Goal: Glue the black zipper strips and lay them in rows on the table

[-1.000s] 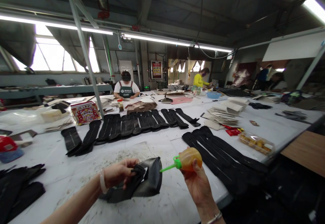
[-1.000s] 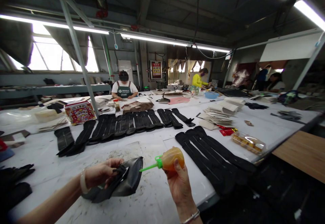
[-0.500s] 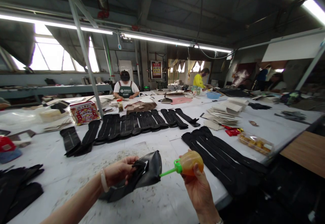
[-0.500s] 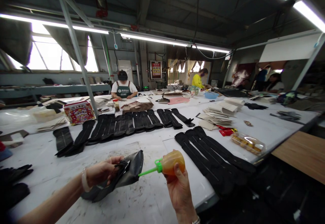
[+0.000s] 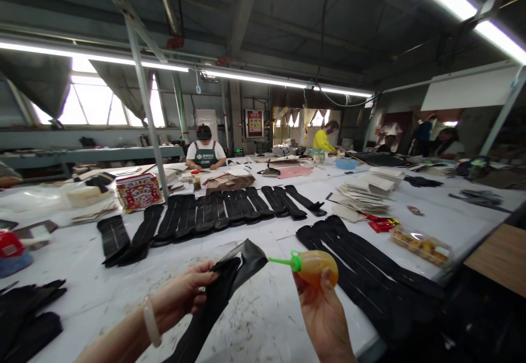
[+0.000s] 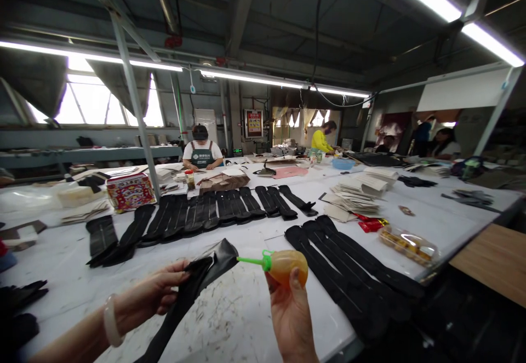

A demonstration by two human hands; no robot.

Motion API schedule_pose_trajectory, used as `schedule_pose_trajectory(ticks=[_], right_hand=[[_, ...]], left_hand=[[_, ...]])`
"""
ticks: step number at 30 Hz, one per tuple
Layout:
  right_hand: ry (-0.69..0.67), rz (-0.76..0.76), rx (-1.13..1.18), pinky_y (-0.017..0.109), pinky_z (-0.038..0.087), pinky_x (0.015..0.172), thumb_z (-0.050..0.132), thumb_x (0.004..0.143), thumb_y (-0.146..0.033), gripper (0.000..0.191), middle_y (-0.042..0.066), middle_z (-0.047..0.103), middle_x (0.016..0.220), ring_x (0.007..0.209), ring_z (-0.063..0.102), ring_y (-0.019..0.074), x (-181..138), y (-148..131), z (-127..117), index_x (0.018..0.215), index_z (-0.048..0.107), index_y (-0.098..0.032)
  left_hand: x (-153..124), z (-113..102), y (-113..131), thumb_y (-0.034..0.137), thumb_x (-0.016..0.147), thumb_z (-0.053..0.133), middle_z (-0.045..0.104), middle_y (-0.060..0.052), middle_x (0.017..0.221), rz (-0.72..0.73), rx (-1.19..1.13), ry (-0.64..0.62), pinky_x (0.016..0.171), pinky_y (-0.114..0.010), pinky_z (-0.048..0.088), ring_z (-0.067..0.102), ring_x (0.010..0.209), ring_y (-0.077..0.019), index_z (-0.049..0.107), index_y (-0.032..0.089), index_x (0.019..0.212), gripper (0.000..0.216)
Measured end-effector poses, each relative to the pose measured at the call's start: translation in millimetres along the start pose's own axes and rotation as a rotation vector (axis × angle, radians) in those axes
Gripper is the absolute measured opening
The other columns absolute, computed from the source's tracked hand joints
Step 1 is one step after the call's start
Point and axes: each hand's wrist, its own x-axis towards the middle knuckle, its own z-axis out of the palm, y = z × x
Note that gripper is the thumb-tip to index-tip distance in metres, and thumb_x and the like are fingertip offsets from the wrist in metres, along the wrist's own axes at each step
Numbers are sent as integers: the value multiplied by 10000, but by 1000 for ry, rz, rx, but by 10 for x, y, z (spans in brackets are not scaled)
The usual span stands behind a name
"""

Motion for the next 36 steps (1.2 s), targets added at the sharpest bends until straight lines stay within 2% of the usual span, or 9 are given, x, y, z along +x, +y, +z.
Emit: schedule_pose_trajectory(ticks=[4,9,15,21,25,30,36], right_hand=[[38,-96,-34,381,577,879,847,676,-383,435,58,734,1069,969,703,217,47,34,-2,1035,678,-205],[71,-193,-69,309,584,821,866,645,-376,468,24,741,1032,936,706,182,94,42,-17,1037,657,-229],[62,-264,-139,329,581,798,850,662,-373,497,18,726,1055,927,699,190,121,58,-59,1088,624,-253],[46,-313,-210,337,576,781,835,688,-355,516,12,707,1050,884,696,185,65,56,-52,1139,604,-262],[1,-318,-252,307,569,783,848,681,-310,608,-8,693,1068,903,685,173,-5,32,-19,1223,572,-309],[-10,-317,-323,334,571,786,858,667,-321,694,13,691,1081,903,675,190,-71,11,16,1284,540,-309],[5,-301,-381,385,564,838,874,631,-351,646,11,670,1077,933,656,204,-92,26,17,1207,587,-296]], left_hand=[[69,82,-77,364,446,898,381,132,525,2,-42,57,402,-158,90,281,373,-6,463,220,830,598],[115,124,-118,367,433,910,379,136,519,-2,-87,59,411,-155,86,284,371,-1,461,219,833,619],[158,111,-159,362,444,910,385,132,524,10,-106,53,401,-149,98,305,370,-2,462,213,819,603],[200,124,-201,323,544,868,430,120,572,35,-105,85,378,-134,175,359,372,-8,479,216,859,511],[205,161,-208,310,574,849,465,111,596,28,-84,122,357,-130,245,386,372,-15,475,218,856,478],[221,190,-219,301,632,818,468,104,588,33,-64,144,342,-127,316,424,379,-28,489,214,841,399],[272,194,-225,267,678,788,529,86,637,38,-60,162,376,-151,454,511,406,-46,504,209,880,354]])
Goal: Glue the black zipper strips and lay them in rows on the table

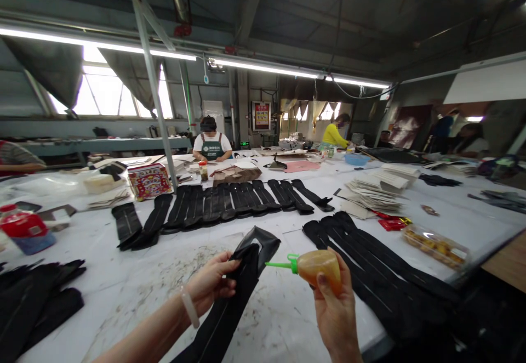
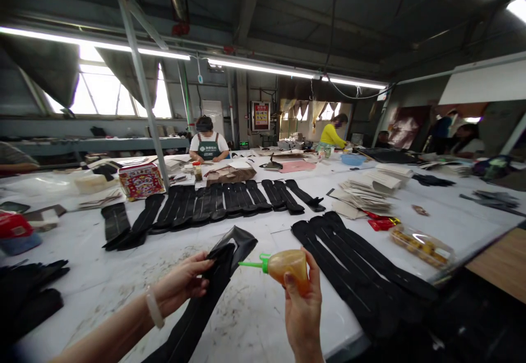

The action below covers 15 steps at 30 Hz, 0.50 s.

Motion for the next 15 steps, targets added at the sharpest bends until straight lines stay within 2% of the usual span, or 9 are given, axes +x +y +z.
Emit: schedule_pose_trajectory(ticks=[6,10,13,15], right_hand=[[-17,16,-18,345,552,837,878,623,-348,645,16,647,1153,936,636,178,-4,52,-32,1198,592,-288],[-28,12,-39,365,556,828,882,617,-315,642,29,640,1186,930,642,189,-15,96,-54,1191,598,-271],[-31,43,-13,354,563,790,887,610,-286,618,22,676,1117,904,660,192,-8,121,-64,1164,613,-265],[-32,159,68,347,568,750,875,628,-317,520,24,711,1020,862,676,196,10,134,-72,1086,643,-241]], left_hand=[[65,-1,-38,283,674,816,544,79,653,-8,-38,-39,387,-151,470,541,400,-45,519,202,889,375],[86,19,-53,255,702,791,556,73,656,-10,-32,-13,385,-159,484,546,398,-52,527,199,911,341],[109,28,-58,239,719,774,571,63,666,-15,-26,-1,388,-167,494,550,400,-57,526,194,916,320],[154,6,-63,251,717,780,579,56,674,-8,-22,-3,397,-177,502,558,407,-64,527,194,918,329]])
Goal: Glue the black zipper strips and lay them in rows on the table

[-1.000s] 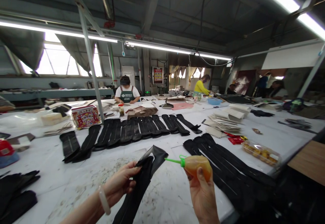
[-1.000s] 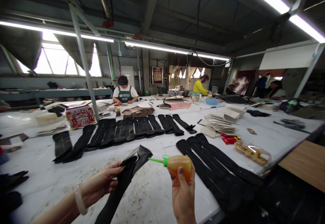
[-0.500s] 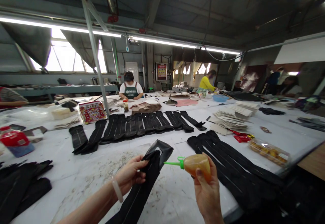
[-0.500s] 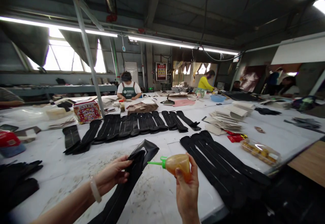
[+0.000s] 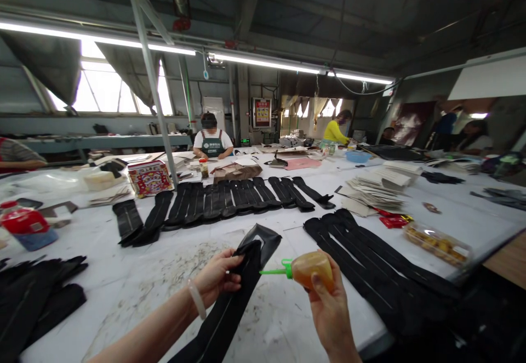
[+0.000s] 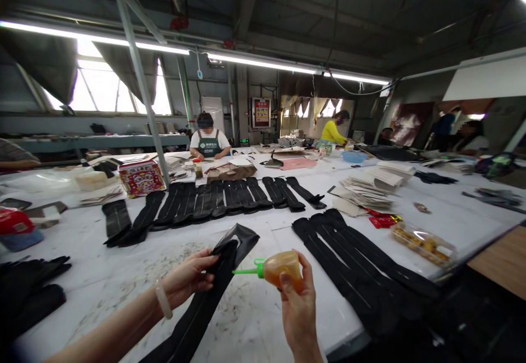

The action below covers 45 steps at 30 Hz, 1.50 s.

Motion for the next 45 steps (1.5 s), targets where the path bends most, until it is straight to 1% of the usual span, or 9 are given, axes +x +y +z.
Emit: schedule_pose_trajectory(ticks=[4,8,13,19,25,32,35,39,45], right_hand=[[-21,365,200,313,544,603,758,724,-501,355,43,721,797,685,663,185,37,46,-52,878,685,-190],[-69,457,230,260,450,480,643,796,-559,358,15,680,668,506,551,134,20,167,-169,811,680,-204],[-77,571,118,246,429,454,649,756,-648,443,66,733,765,504,547,136,-38,324,-351,829,675,-212],[-118,614,22,338,542,562,760,656,-645,586,117,729,1026,651,642,193,-118,466,-542,1034,665,-208],[-149,578,-77,486,574,828,811,685,-494,473,72,729,1001,944,688,270,-73,641,-530,1053,663,-236],[-105,640,-180,364,571,638,781,637,-518,428,43,716,929,795,681,221,300,705,-328,946,672,-242],[-155,432,-418,305,527,580,741,614,-548,486,2,676,884,698,634,168,429,786,-265,986,636,-253],[-177,220,-652,347,529,734,736,569,-549,534,-7,635,889,827,626,195,522,884,-289,966,585,-225],[-192,48,-1080,573,383,968,839,387,-470,561,42,654,786,978,597,388,625,783,-474,822,600,-209]], left_hand=[[209,-142,8,303,715,791,583,52,685,23,38,53,420,-178,497,570,420,-68,524,207,918,349],[494,-422,28,378,769,743,560,51,659,25,143,183,381,-145,403,546,415,-62,526,211,949,328],[650,-947,-63,405,809,688,637,-28,786,-6,457,333,386,-193,365,561,455,-95,537,153,1093,409],[405,-1473,-436,410,529,878,690,-98,936,-14,874,379,621,-310,497,687,729,-257,488,120,1279,893],[169,-1400,-765,411,434,905,669,-144,1104,12,1144,376,907,-402,459,606,1092,-373,543,147,1224,908],[174,-1279,-692,427,424,911,669,-200,1132,-71,1219,385,906,-438,457,596,1108,-420,622,141,1094,784],[143,-1278,-654,432,429,909,683,-189,1108,-103,1203,368,903,-439,459,599,1100,-416,652,150,1019,703],[114,-1279,-648,385,411,927,685,-141,1109,-106,1148,363,921,-433,461,586,1117,-386,644,169,1041,724],[145,-1276,-689,334,891,626,626,-86,1183,-58,912,342,896,-463,514,614,1046,-235,614,153,1134,303]])
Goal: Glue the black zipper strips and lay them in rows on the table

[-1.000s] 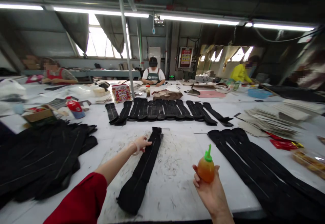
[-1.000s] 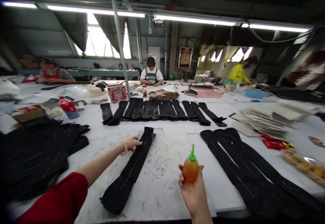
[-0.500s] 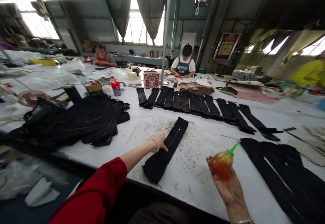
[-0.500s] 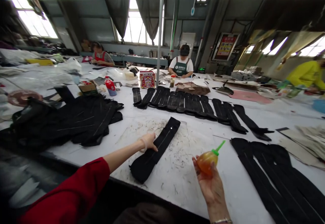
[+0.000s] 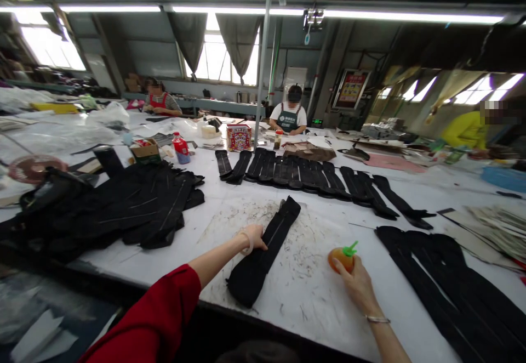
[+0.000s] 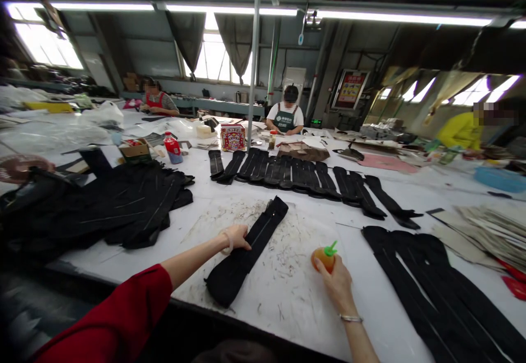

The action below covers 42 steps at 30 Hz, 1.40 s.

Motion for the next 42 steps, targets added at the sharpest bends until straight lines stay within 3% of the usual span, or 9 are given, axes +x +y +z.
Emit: schedule_pose_trajectory(ticks=[4,7,12,16,23,26,31,37,42], right_hand=[[78,-64,-139,582,226,1109,802,428,-514,738,204,627,1207,1260,447,460,-146,8,-77,1039,602,-152],[43,-165,-123,537,338,1084,705,634,-566,824,215,505,1394,1295,460,386,-529,-57,-3,1302,476,-141],[-442,-516,-132,524,355,1116,726,735,-304,840,107,375,1531,1410,342,316,-1363,-368,258,1469,318,-271],[-652,-708,-319,513,363,1124,626,675,-51,719,99,452,1481,1386,381,306,-1608,-502,366,1357,518,-250],[-466,-823,-433,561,401,1059,599,687,-31,525,113,633,1239,1228,515,329,-1601,-379,446,1168,651,-235],[-328,-795,-395,526,458,957,664,724,-95,212,94,676,1030,1078,571,320,-1575,-368,567,887,699,-226],[-103,-542,-218,324,499,676,622,813,-134,192,39,604,720,745,587,217,-1442,-296,740,642,574,-207],[-37,-492,-194,316,481,683,612,799,-123,205,21,590,692,730,585,213,-1424,-235,820,625,555,-215],[96,-408,-85,366,492,869,689,783,-265,176,67,653,989,969,612,245,-1497,-222,697,927,608,-205]], left_hand=[[-42,98,-14,320,907,609,655,-63,1072,24,-328,2,773,-382,561,650,896,-191,617,142,1104,266],[-155,240,-21,282,828,703,685,-21,862,43,-643,48,654,-292,547,653,707,-148,623,143,985,225],[-407,506,-24,229,767,730,706,1,764,2,-1110,139,575,-217,512,665,637,-133,590,179,933,224],[-625,603,-32,200,823,646,744,-87,793,-121,-1320,-1,675,-286,572,705,683,-186,635,109,925,137],[-916,725,-36,264,931,533,760,-198,895,-251,-1503,-386,811,-348,577,739,788,-253,682,-7,956,310],[-896,801,-17,299,961,491,766,-182,845,-272,-1592,-453,751,-322,583,740,728,-236,681,-9,945,362],[-859,873,6,289,978,452,759,-163,739,-290,-1598,-427,690,-316,586,737,667,-235,686,14,878,375],[-973,921,14,69,811,667,765,-119,764,-202,-1523,-326,597,-282,579,726,627,-216,699,58,859,58],[-989,953,85,-80,776,596,763,-105,743,-186,-1515,-261,614,-237,581,717,608,-174,696,56,801,170]])
